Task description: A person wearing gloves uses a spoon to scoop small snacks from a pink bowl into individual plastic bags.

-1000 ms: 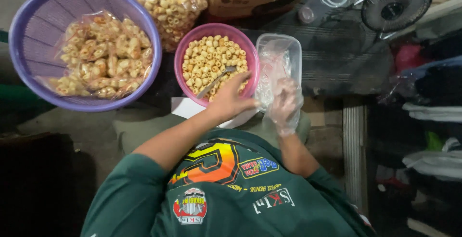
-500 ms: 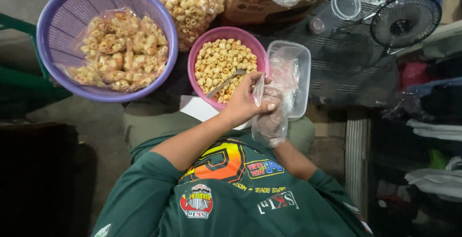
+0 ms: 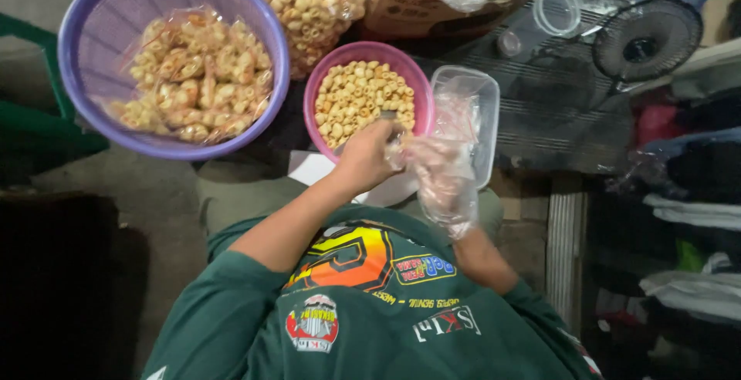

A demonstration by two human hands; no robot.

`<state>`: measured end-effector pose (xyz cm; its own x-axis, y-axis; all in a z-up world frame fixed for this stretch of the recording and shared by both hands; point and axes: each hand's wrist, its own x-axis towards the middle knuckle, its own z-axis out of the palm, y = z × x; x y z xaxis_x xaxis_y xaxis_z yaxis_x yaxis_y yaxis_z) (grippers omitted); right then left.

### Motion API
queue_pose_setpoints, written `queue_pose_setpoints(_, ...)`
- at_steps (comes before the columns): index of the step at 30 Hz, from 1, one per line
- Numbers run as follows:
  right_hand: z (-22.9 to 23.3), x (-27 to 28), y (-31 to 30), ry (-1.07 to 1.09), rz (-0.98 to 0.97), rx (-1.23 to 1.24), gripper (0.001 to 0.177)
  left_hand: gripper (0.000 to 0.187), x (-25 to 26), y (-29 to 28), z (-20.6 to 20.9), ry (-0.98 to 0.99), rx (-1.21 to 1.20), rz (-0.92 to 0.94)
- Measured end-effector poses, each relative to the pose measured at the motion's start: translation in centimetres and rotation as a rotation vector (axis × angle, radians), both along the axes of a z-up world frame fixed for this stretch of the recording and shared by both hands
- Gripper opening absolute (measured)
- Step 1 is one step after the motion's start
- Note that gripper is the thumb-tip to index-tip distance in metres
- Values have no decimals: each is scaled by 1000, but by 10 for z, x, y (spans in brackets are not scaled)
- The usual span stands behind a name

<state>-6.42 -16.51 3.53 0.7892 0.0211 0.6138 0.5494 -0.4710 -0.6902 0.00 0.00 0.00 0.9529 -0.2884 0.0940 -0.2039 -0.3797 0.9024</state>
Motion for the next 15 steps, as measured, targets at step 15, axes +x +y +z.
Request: queue_pose_setpoints(15,-36,11,-17,621,320,596,26,74,-4,10,-1,461,-126,-366)
